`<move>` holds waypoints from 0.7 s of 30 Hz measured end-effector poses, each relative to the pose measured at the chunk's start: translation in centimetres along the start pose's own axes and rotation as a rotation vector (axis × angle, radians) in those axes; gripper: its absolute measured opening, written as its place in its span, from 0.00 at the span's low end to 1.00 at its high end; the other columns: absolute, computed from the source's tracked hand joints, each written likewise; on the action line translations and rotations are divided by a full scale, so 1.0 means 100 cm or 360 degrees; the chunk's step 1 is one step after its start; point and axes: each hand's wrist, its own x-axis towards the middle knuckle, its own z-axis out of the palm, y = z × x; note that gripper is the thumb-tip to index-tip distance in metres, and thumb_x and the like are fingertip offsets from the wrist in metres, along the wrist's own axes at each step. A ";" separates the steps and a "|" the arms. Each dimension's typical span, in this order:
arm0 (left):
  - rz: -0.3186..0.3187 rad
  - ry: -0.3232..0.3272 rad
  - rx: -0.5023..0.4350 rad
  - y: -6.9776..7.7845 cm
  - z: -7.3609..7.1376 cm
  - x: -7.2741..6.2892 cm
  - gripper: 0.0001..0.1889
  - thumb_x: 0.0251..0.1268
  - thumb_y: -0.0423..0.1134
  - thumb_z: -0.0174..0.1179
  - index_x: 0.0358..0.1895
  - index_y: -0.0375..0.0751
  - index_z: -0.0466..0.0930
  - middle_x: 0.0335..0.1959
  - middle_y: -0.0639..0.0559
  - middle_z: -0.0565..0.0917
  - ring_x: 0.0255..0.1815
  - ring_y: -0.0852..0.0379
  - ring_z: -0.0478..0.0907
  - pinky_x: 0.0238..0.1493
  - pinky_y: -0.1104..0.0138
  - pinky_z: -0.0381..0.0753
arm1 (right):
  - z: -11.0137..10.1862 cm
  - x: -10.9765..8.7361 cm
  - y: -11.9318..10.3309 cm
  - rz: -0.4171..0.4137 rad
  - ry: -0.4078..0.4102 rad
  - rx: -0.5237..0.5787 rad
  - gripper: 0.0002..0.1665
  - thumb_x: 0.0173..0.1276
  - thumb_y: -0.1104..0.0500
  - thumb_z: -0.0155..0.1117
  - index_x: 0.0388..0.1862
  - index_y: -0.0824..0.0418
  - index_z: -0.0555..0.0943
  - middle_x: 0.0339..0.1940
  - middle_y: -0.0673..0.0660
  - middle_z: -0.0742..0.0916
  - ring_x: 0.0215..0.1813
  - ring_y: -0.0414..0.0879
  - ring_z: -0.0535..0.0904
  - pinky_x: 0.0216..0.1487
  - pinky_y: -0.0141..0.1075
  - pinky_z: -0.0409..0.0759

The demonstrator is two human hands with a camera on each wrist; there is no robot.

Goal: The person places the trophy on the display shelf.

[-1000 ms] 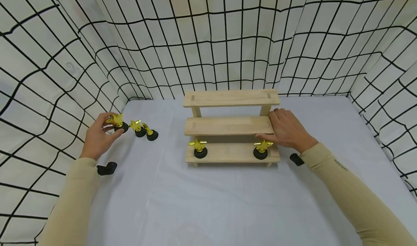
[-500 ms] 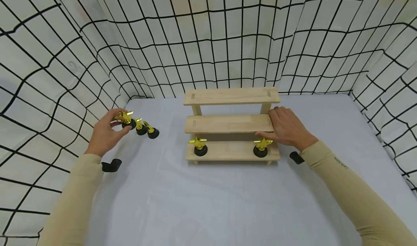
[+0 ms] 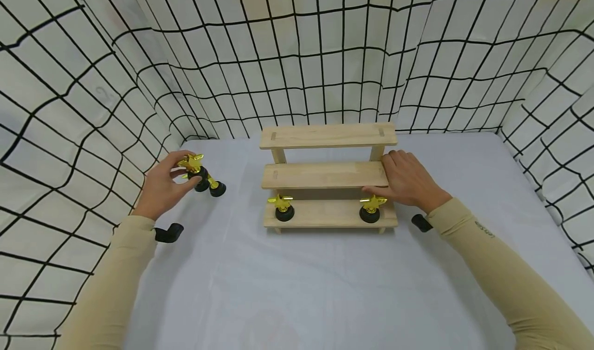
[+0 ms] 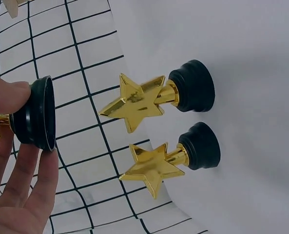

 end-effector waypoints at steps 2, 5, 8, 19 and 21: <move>0.0013 0.0001 -0.0015 0.002 0.002 0.000 0.32 0.62 0.28 0.71 0.69 0.42 0.72 0.62 0.42 0.81 0.61 0.47 0.78 0.55 0.96 0.69 | 0.000 0.000 -0.001 0.0002 0.0001 0.0000 0.46 0.58 0.23 0.67 0.40 0.66 0.75 0.34 0.61 0.82 0.35 0.54 0.75 0.37 0.42 0.72; 0.0032 0.0007 -0.0030 0.005 0.004 0.002 0.32 0.62 0.28 0.71 0.69 0.43 0.72 0.61 0.43 0.81 0.58 0.54 0.78 0.56 0.94 0.71 | 0.000 0.000 -0.002 0.0007 0.0002 0.0003 0.46 0.58 0.23 0.67 0.41 0.67 0.75 0.34 0.62 0.82 0.35 0.54 0.75 0.37 0.43 0.72; 0.0066 0.0026 -0.0052 0.009 0.006 0.003 0.32 0.61 0.28 0.72 0.69 0.43 0.72 0.61 0.43 0.82 0.55 0.67 0.76 0.56 0.90 0.76 | -0.001 0.001 -0.002 0.0009 0.0002 0.0005 0.46 0.58 0.24 0.67 0.42 0.67 0.76 0.34 0.61 0.82 0.36 0.54 0.75 0.37 0.43 0.73; 0.0087 -0.0022 -0.0167 0.024 0.013 0.006 0.33 0.61 0.31 0.73 0.68 0.42 0.68 0.63 0.40 0.81 0.57 0.75 0.75 0.58 0.89 0.76 | 0.001 0.001 -0.001 0.0022 -0.0001 0.0018 0.47 0.58 0.24 0.67 0.43 0.67 0.76 0.32 0.60 0.82 0.35 0.53 0.75 0.37 0.42 0.72; 0.0071 -0.0034 -0.0169 0.028 0.015 0.007 0.33 0.62 0.31 0.73 0.68 0.43 0.68 0.64 0.42 0.80 0.60 0.62 0.79 0.58 0.89 0.76 | 0.001 0.001 -0.001 0.0017 0.0005 0.0019 0.47 0.58 0.24 0.68 0.43 0.68 0.76 0.32 0.60 0.81 0.35 0.53 0.74 0.37 0.42 0.72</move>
